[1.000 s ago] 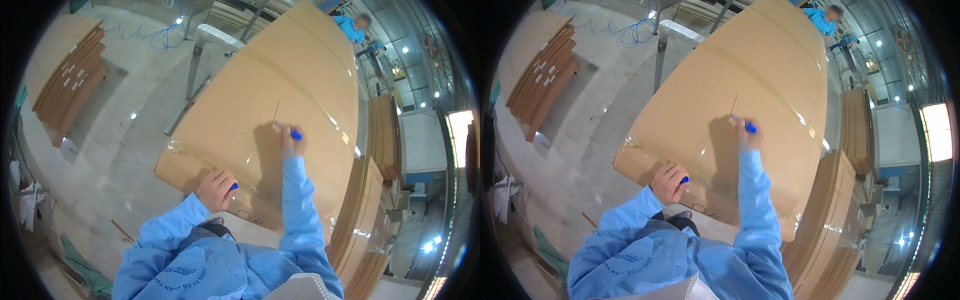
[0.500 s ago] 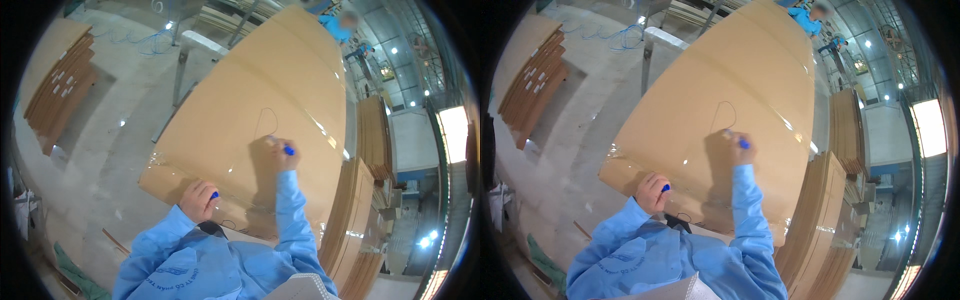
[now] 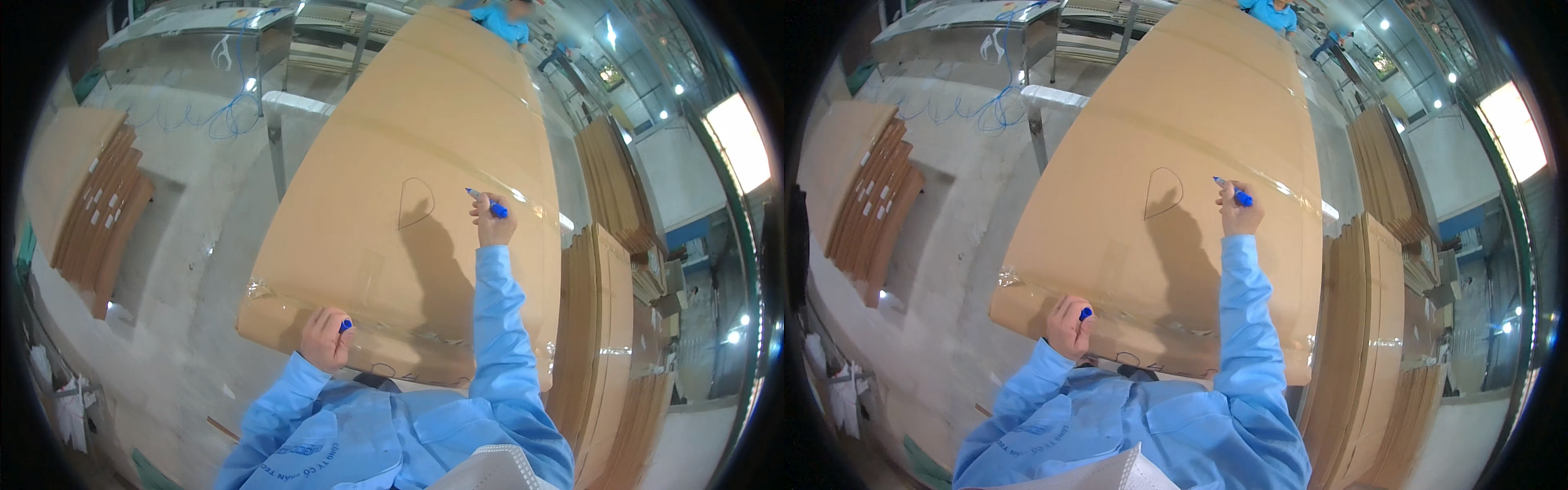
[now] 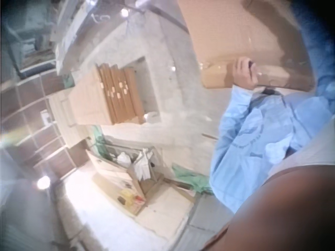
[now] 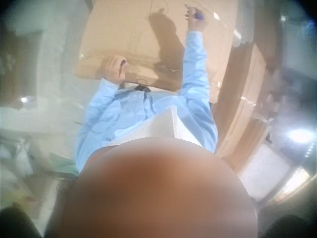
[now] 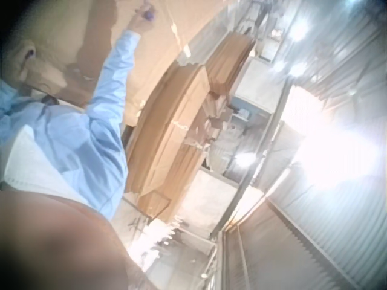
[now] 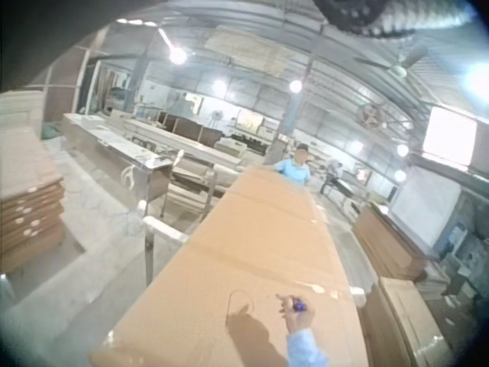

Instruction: The person folds a large corrugated cardboard sheet on a table, trims edges with a utility knife, and seals seams with packing tape. They then write identification codes on the finished box with a marker.

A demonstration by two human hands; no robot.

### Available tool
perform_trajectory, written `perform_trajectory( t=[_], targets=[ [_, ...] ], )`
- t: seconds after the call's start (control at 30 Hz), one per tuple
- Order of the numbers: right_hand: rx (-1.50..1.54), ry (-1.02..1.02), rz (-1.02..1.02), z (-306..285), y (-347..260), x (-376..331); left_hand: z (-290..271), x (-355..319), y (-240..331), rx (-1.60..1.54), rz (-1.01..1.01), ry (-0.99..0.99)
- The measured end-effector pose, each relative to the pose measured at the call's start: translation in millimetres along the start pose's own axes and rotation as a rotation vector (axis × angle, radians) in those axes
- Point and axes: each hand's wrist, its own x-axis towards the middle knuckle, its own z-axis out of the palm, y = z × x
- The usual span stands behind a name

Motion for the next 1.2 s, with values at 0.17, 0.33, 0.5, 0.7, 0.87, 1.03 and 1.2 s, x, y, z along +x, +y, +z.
perform_trajectory(
  t=[0.17,0.33,0.5,0.7,0.87,1.03,1.2],
  targets=[
    [-0.007,0.035,0.153,-2,3,5,1,0,1,-0.015,-0.003,-0.012],
    [0.037,-0.033,0.120,25,11,10,4,-1,0,-0.008,-0.011,0.002],
    [-0.063,-0.048,0.127,48,30,28,5,-3,1,0.014,-0.029,0.004],
    [-0.133,-0.187,0.230,19,32,-23,4,-3,0,0.013,-0.062,0.009],
    [-0.091,-0.180,0.139,9,24,-33,4,-2,-1,0.007,-0.051,0.015],
    [-0.083,-0.092,0.175,30,39,11,3,1,1,0.030,-0.021,-0.008],
    [-0.195,-0.110,0.163,-3,55,-16,4,-2,2,0.000,-0.066,0.021]
  ],
)
